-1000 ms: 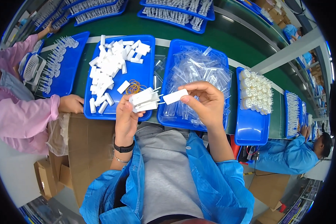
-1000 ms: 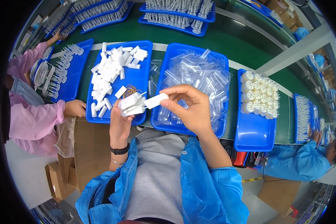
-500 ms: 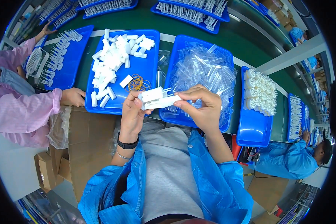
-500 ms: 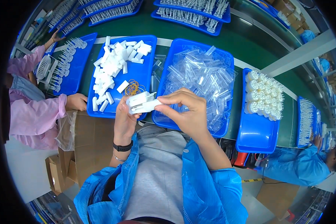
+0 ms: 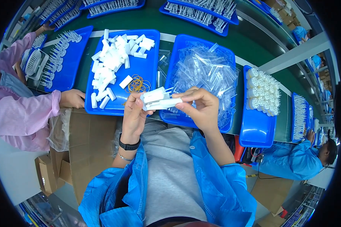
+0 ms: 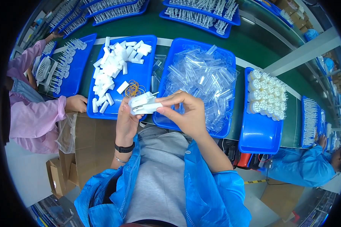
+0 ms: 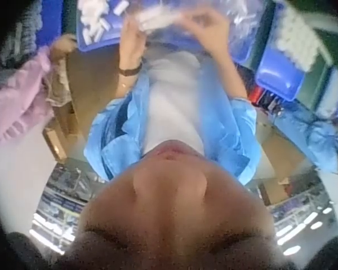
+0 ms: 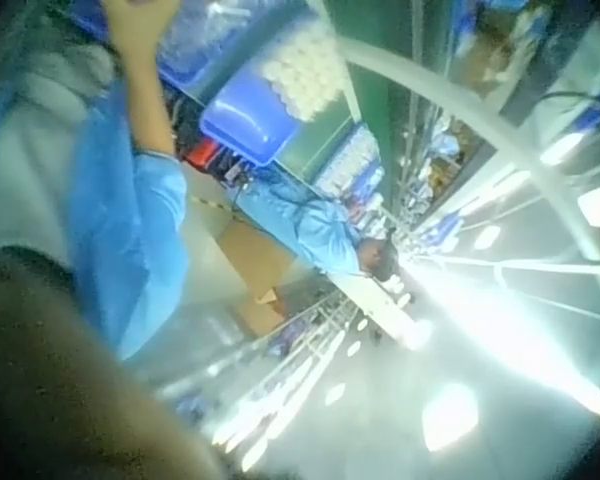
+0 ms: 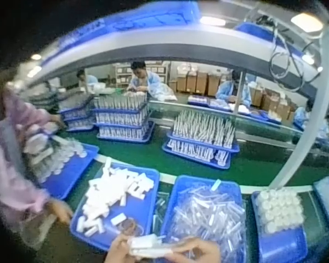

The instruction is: The person attaches white foam cylinders onto the prongs of plastic bases, slides transparent plastic casings over the cylinders, secures the assembled bundles with rubber bands, and places them onto a tray.

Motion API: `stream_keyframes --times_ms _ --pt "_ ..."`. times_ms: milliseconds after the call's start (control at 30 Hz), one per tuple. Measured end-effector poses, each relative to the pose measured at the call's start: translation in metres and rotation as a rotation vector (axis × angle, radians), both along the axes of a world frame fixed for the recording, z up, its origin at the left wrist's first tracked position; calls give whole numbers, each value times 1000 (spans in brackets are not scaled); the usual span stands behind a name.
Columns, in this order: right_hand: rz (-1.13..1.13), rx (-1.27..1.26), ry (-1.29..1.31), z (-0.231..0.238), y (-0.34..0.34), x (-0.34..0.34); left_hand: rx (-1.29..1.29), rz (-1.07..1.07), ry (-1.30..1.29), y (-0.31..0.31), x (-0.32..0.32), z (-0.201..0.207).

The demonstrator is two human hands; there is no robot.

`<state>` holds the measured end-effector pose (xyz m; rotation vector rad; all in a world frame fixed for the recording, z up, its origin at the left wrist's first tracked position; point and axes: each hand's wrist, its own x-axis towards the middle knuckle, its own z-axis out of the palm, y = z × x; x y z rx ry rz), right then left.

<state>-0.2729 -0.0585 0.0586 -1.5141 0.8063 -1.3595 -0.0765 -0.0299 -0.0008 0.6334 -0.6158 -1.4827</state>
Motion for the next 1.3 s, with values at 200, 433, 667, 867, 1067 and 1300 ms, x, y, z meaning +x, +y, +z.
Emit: stream_keyframes --times_ms 200,433,667,867,1067,1300 --pt "-58 62 -15 2 3 3 -7 72 -16 2 -4 3" --pt "-1 -184 292 16 3 0 28 16 -63 9 -7 6" --pt "-176 -225 305 3 8 13 26 49 -106 7 -10 6" --pt "-229 -304 347 -2 8 19 37 59 -61 6 -10 3" --pt "-173 -329 423 15 6 -3 15 -8 38 4 1 -1" --pt "-513 -361 600 36 -1 -64 44 11 97 5 15 8"
